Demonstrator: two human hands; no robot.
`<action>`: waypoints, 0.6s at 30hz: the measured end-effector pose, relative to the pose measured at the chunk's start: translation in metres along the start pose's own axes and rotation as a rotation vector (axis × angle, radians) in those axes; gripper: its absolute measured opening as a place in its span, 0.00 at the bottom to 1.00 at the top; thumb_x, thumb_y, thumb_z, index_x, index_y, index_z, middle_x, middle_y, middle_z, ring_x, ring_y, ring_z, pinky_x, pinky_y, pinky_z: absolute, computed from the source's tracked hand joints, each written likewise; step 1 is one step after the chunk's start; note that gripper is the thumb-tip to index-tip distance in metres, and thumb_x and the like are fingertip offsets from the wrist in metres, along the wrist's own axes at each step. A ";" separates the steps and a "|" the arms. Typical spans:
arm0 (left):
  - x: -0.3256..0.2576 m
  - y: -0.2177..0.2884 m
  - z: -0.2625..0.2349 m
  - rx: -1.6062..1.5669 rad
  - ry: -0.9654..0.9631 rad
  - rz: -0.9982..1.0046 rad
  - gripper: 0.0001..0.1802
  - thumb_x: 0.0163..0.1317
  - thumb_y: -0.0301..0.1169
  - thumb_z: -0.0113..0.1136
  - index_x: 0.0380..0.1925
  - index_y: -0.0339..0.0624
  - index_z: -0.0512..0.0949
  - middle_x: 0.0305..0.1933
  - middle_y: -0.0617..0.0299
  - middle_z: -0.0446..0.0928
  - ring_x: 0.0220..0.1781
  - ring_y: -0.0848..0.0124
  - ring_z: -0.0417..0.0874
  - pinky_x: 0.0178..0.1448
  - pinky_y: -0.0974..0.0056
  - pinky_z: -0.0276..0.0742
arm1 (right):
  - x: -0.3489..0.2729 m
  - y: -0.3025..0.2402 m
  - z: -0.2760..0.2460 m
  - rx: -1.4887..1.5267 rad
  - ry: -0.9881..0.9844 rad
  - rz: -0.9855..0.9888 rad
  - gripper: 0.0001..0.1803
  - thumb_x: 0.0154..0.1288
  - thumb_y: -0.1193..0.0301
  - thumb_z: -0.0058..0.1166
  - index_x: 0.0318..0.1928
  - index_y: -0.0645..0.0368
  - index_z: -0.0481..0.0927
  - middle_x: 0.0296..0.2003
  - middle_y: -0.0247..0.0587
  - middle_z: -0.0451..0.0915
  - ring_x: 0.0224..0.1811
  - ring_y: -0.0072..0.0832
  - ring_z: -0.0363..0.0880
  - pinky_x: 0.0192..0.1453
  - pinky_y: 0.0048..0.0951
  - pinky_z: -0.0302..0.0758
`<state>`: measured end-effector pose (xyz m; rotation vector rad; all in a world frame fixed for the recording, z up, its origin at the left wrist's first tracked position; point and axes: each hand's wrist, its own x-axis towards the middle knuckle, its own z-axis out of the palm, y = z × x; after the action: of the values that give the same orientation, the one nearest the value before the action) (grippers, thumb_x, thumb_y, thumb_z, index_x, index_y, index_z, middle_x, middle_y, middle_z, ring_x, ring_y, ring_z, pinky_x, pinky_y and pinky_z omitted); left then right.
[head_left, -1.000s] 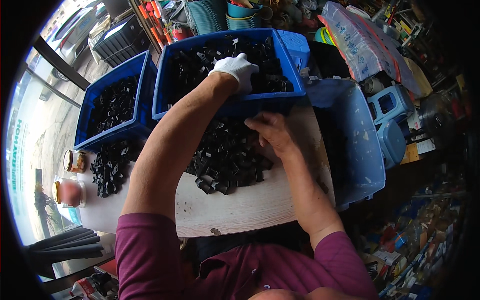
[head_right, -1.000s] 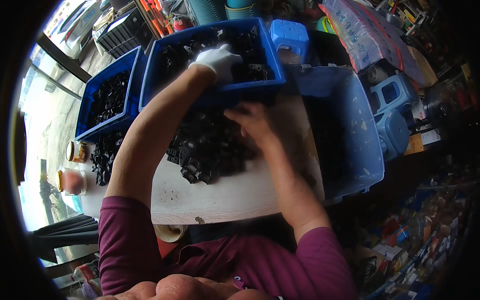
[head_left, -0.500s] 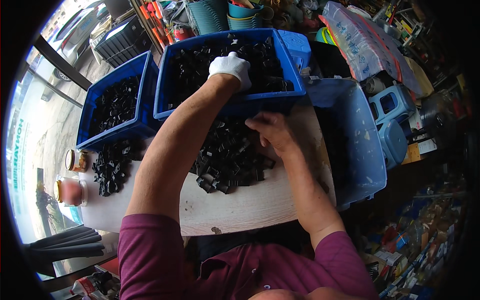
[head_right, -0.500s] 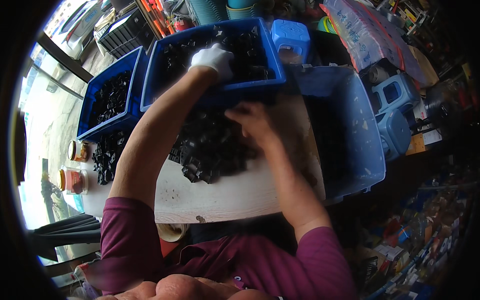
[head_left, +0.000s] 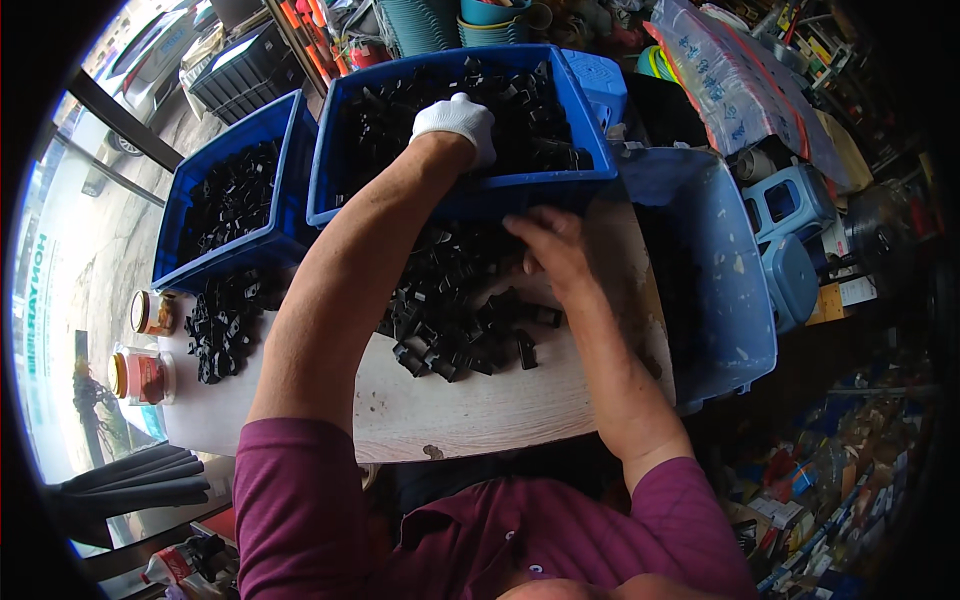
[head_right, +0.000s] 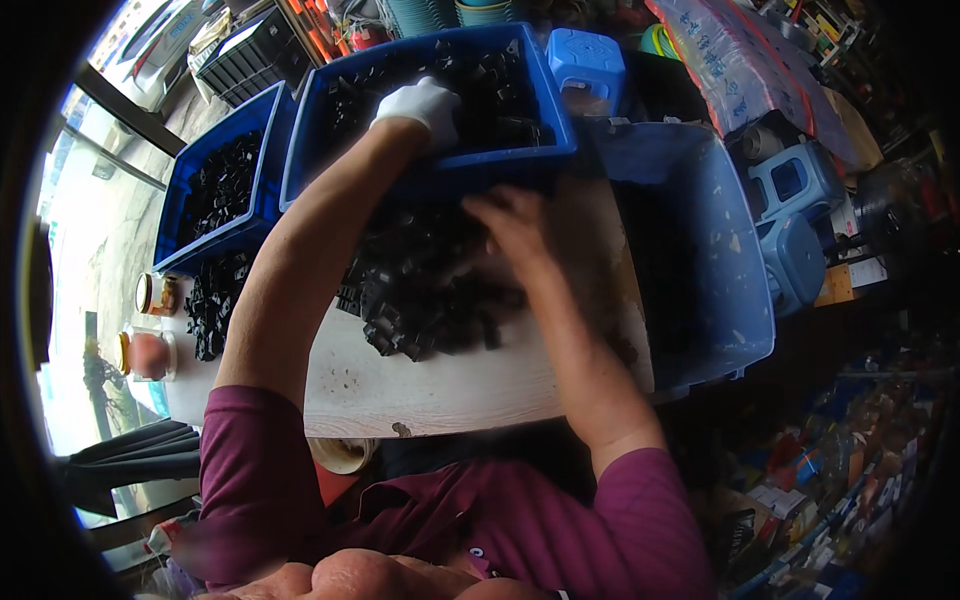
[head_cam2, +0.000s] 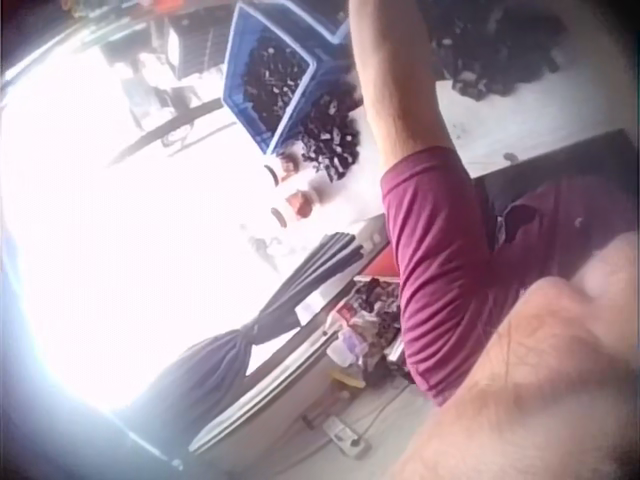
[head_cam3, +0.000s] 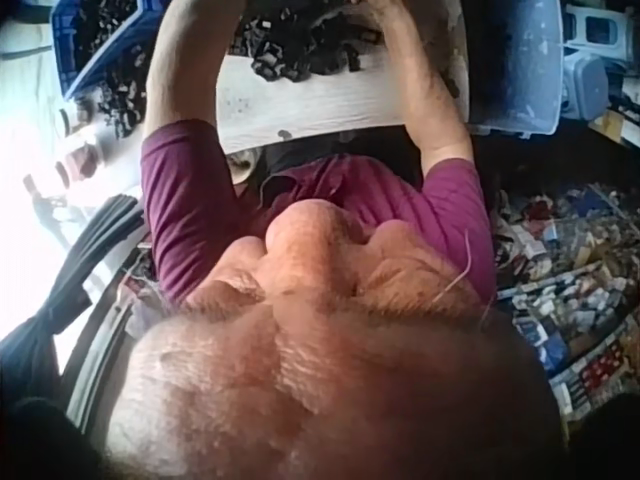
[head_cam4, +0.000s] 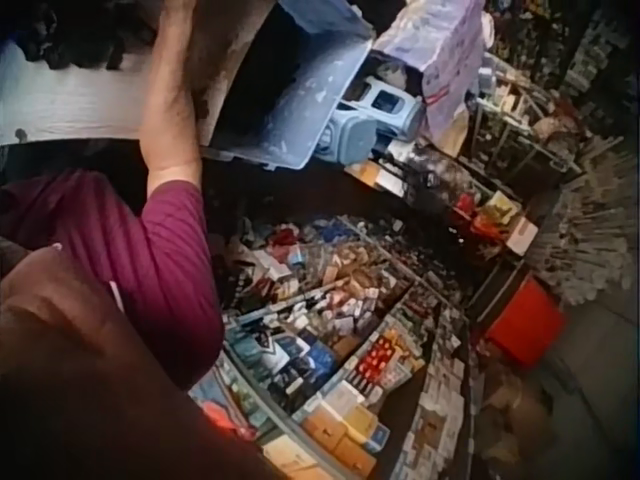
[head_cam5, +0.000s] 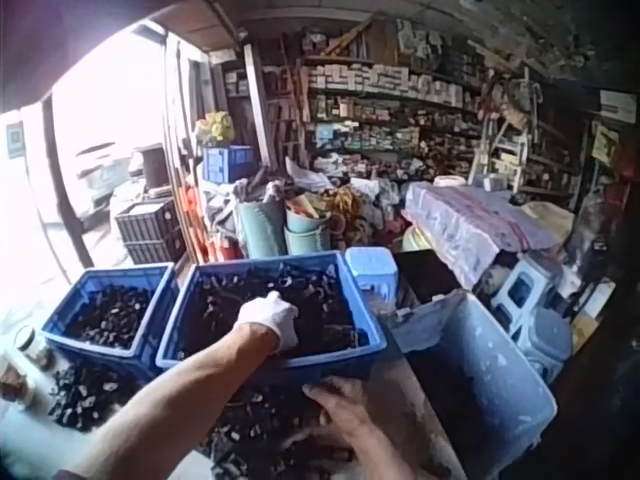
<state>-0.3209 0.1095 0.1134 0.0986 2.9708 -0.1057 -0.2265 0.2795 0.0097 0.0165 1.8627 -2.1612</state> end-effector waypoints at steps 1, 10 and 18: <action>0.002 -0.001 0.001 0.006 0.023 0.011 0.22 0.62 0.41 0.64 0.56 0.50 0.86 0.62 0.49 0.82 0.60 0.53 0.87 0.60 0.52 0.86 | 0.001 0.002 0.005 0.047 0.138 -0.015 0.12 0.62 0.65 0.72 0.33 0.57 0.83 0.21 0.27 0.75 0.14 0.17 0.68 0.19 0.21 0.64; 0.000 -0.007 0.004 -0.108 0.251 0.057 0.17 0.62 0.35 0.62 0.50 0.53 0.88 0.52 0.54 0.87 0.55 0.53 0.88 0.59 0.52 0.86 | 0.005 0.004 0.000 0.059 0.137 -0.044 0.11 0.62 0.64 0.72 0.33 0.57 0.85 0.22 0.26 0.75 0.17 0.16 0.69 0.19 0.20 0.65; -0.021 -0.022 -0.003 -0.362 0.603 0.160 0.16 0.61 0.36 0.61 0.48 0.54 0.89 0.48 0.48 0.87 0.51 0.47 0.87 0.57 0.49 0.84 | 0.007 0.007 -0.008 -0.023 0.006 -0.032 0.12 0.63 0.62 0.72 0.34 0.56 0.84 0.26 0.29 0.78 0.17 0.17 0.70 0.20 0.20 0.67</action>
<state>-0.3019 0.0867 0.1210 0.3799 3.4902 0.5806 -0.2332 0.2851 0.0004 -0.0118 1.9034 -2.1635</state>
